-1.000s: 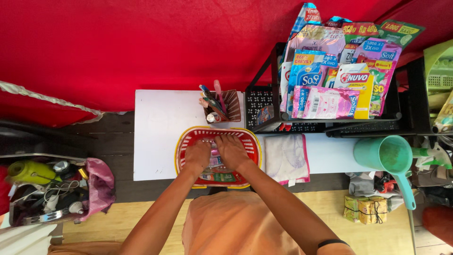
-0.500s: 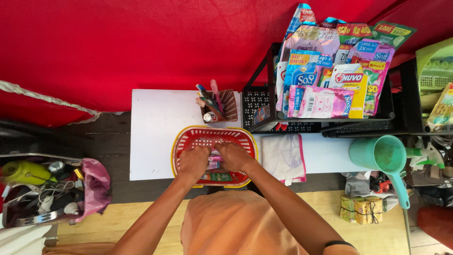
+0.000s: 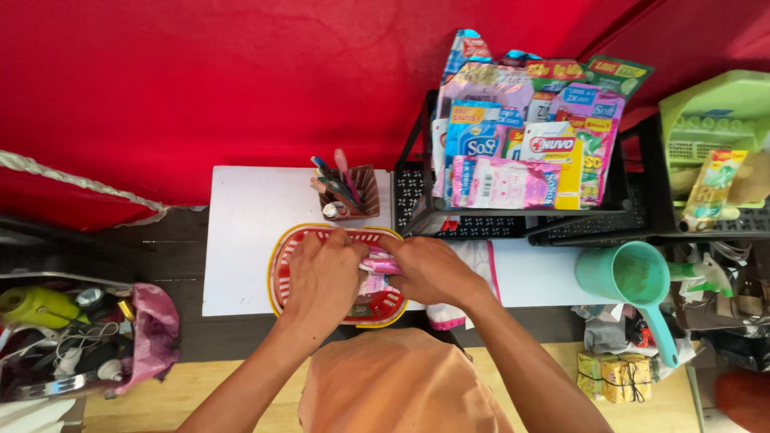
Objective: The person restocks a bathroom shelf by placing bottles, toothpaste, soap packets, and toothbrushes into a green organizer and black trays. Items are taken from a red basket and arranged neatly on the shelf.
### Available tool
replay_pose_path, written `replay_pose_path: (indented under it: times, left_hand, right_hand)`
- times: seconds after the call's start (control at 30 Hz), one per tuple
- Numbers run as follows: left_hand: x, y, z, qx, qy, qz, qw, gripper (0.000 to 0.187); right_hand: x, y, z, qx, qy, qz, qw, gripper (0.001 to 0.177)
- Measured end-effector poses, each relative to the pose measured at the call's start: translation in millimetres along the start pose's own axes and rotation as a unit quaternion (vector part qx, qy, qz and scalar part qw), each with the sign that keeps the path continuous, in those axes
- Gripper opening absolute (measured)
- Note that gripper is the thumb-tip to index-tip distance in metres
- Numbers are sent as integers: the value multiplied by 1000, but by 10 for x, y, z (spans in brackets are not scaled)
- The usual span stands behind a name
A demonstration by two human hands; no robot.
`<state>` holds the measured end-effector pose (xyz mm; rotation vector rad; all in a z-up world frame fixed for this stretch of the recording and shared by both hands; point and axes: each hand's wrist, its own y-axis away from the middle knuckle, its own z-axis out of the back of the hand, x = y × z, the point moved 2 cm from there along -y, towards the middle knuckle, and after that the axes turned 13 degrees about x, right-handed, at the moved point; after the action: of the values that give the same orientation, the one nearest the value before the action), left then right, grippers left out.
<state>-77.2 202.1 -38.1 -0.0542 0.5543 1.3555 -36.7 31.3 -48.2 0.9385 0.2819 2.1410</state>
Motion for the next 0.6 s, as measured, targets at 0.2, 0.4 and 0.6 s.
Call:
replay_pose_path:
  times: [0.2, 0.4, 0.6]
  left_hand:
    - [-752, 18, 444, -159, -23, -133, 978, 31]
    - [-1396, -429, 503, 17, 74, -127, 989, 35]
    - [-2043, -1042, 501, -15, 93, -186, 978, 39]
  right_hand:
    - [-106, 696, 611, -17, 39, 14, 999, 43]
    - [-589, 1280, 1155, 14, 25, -34, 999, 43]
    - [-1257, 1699, 1668, -13, 42, -83, 996, 63]
